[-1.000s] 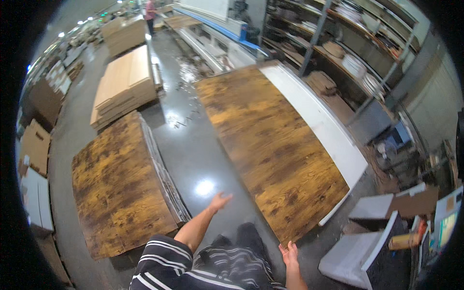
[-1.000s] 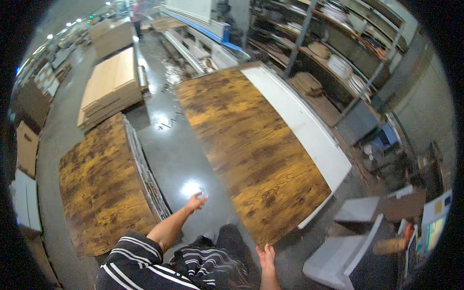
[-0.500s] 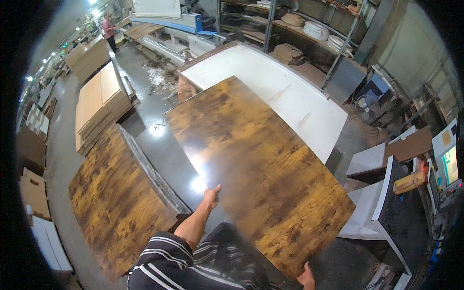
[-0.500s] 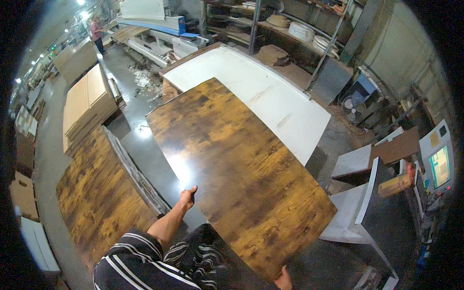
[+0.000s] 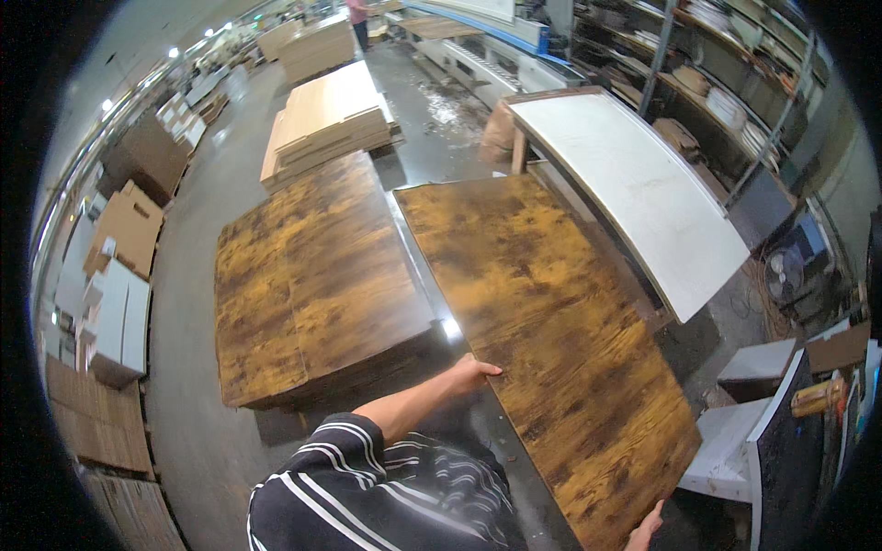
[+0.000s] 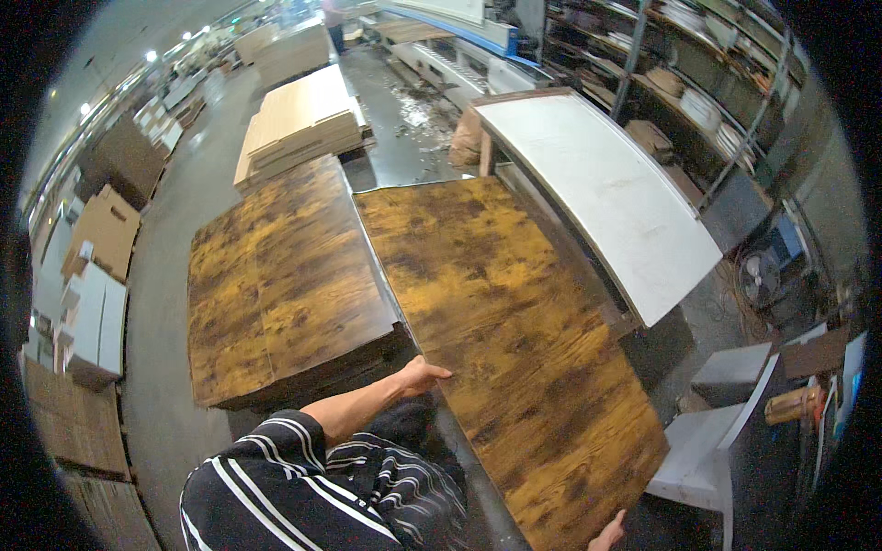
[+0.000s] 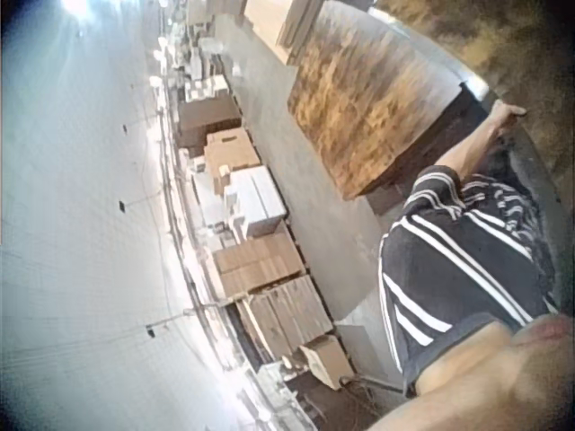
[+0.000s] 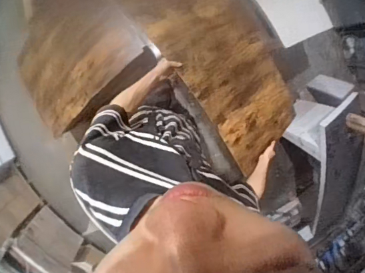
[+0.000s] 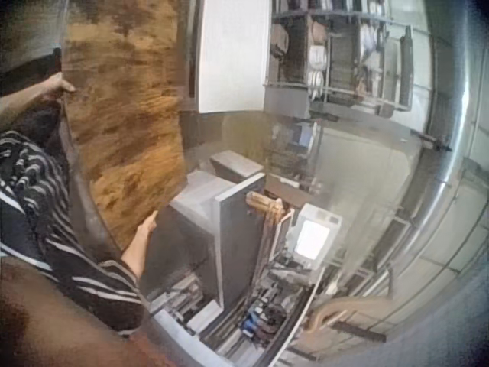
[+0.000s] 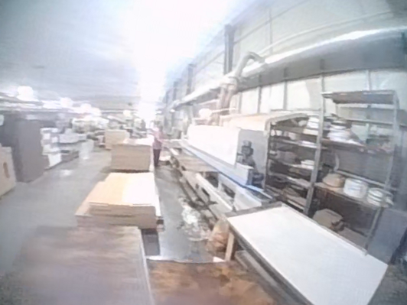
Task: The person repeatedly picks up large wood-look panels from a table and stacks them on the floor. The person handles the panels one at a time, placing each on top of the growing pile.
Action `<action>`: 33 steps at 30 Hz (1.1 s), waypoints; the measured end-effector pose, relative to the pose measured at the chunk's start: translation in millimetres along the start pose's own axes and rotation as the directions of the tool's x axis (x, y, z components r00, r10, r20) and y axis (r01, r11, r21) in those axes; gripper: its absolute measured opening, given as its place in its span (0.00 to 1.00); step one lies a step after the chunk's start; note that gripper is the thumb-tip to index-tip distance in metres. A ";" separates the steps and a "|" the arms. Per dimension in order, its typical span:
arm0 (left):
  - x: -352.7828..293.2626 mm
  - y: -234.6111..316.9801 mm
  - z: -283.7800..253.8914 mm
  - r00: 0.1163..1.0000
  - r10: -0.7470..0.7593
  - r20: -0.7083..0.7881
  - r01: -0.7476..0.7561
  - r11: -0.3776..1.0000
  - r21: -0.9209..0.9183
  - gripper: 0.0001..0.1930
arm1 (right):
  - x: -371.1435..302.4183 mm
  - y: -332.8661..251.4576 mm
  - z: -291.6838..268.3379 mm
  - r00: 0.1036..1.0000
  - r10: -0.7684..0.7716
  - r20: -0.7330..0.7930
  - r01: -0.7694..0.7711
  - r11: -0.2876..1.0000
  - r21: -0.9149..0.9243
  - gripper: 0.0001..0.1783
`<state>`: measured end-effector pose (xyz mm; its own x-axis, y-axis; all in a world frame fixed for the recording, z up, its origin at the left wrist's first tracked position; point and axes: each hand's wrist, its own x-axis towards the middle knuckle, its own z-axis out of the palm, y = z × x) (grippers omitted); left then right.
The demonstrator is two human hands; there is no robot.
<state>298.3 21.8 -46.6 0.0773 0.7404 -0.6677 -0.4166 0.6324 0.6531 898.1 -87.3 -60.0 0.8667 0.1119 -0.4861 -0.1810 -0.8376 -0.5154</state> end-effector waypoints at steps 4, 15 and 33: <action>-66.3 -22.4 -46.5 0.981 0.117 -0.152 -0.147 0.968 -0.203 0.08 | -47.9 50.5 -3.9 0.863 -0.324 0.388 0.182 0.915 0.360 0.26; -156.6 -188.7 -310.6 0.970 -0.046 -0.238 -0.133 0.720 -0.681 0.14 | -171.7 22.0 113.9 0.925 -0.318 0.206 0.353 0.921 -0.166 0.30; -260.8 -199.5 -647.2 0.768 -0.135 -0.626 -0.443 0.593 -0.672 0.17 | -565.6 234.1 211.5 0.671 -0.372 0.642 0.374 0.917 0.140 0.25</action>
<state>-225.0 -444.8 -234.1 -0.4515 0.3403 -0.8248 -0.8900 -0.1062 0.4433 267.2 -233.5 -55.0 0.3507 0.7293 -0.5874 0.0928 -0.6513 -0.7532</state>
